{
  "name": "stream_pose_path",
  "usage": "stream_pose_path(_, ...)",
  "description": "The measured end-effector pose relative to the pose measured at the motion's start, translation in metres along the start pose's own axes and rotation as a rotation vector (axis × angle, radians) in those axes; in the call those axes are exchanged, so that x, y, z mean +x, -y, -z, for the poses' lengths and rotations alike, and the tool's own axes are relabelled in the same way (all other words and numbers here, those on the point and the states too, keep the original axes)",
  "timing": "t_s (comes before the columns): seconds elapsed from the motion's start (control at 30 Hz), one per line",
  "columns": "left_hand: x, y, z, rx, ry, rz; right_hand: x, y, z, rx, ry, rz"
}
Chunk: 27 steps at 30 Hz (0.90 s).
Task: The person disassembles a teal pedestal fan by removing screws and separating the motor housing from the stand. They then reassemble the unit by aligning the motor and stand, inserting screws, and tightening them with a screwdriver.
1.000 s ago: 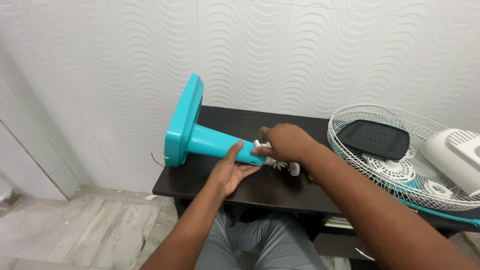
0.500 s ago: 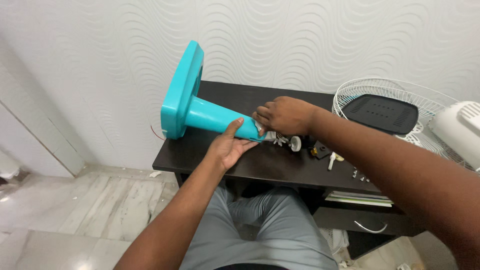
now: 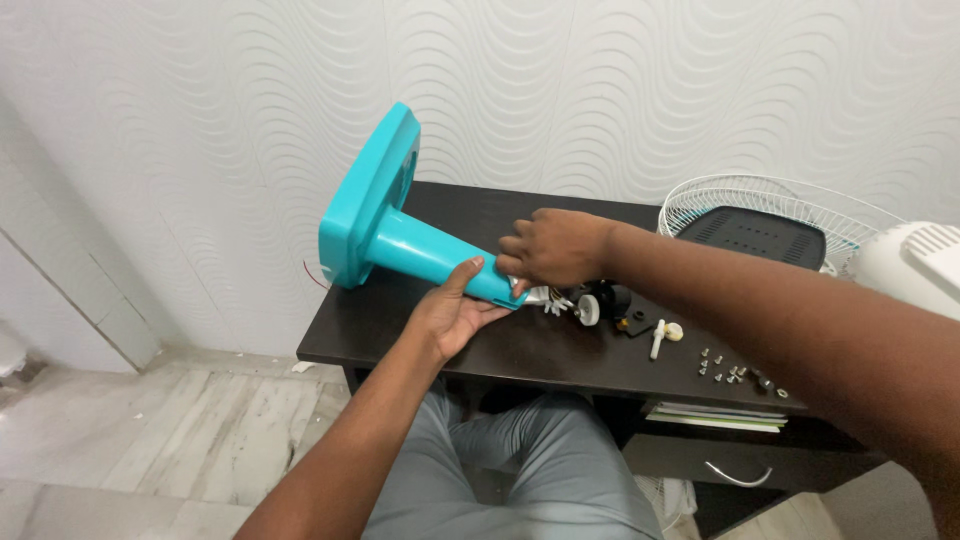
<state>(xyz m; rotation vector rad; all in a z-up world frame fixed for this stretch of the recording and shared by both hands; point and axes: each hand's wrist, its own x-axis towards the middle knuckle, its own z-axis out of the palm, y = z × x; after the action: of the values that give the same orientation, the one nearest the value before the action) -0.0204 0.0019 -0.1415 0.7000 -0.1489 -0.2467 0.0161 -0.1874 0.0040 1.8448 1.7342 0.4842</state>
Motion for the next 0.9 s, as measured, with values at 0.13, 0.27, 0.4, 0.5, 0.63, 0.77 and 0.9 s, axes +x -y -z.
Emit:
stream_pose_path(0.13, -0.002, 0.0, 0.001, 0.013, -0.023, -0.047, 0.002, 0.0, -0.009, 0.018, 0.014, -0.003)
stream_pose_path(0.27, -0.001, 0.002, 0.002, -0.027, -0.045, -0.081, 0.008, 0.007, -0.011, 0.089, 0.029, -0.149)
stream_pose_path(0.4, 0.003, 0.004, 0.004, -0.063, -0.085, -0.095, 0.014, 0.02, -0.008, 0.196, 0.052, -0.369)
stream_pose_path(0.5, 0.005, 0.004, 0.007, -0.083, -0.09, -0.1, 0.021, 0.03, -0.007, 0.267, 0.079, -0.537)
stream_pose_path(0.63, 0.007, 0.007, 0.009, -0.072, -0.049, -0.125, 0.029, 0.047, -0.012, 0.268, -0.06, -0.749)
stream_pose_path(0.77, 0.008, 0.008, 0.01, -0.061, -0.017, -0.168, 0.038, 0.063, -0.021, 0.169, -0.086, -0.854)
stream_pose_path(0.9, 0.006, 0.01, 0.013, -0.047, 0.016, -0.172, 0.045, 0.073, -0.028, 0.156, -0.128, -0.961)
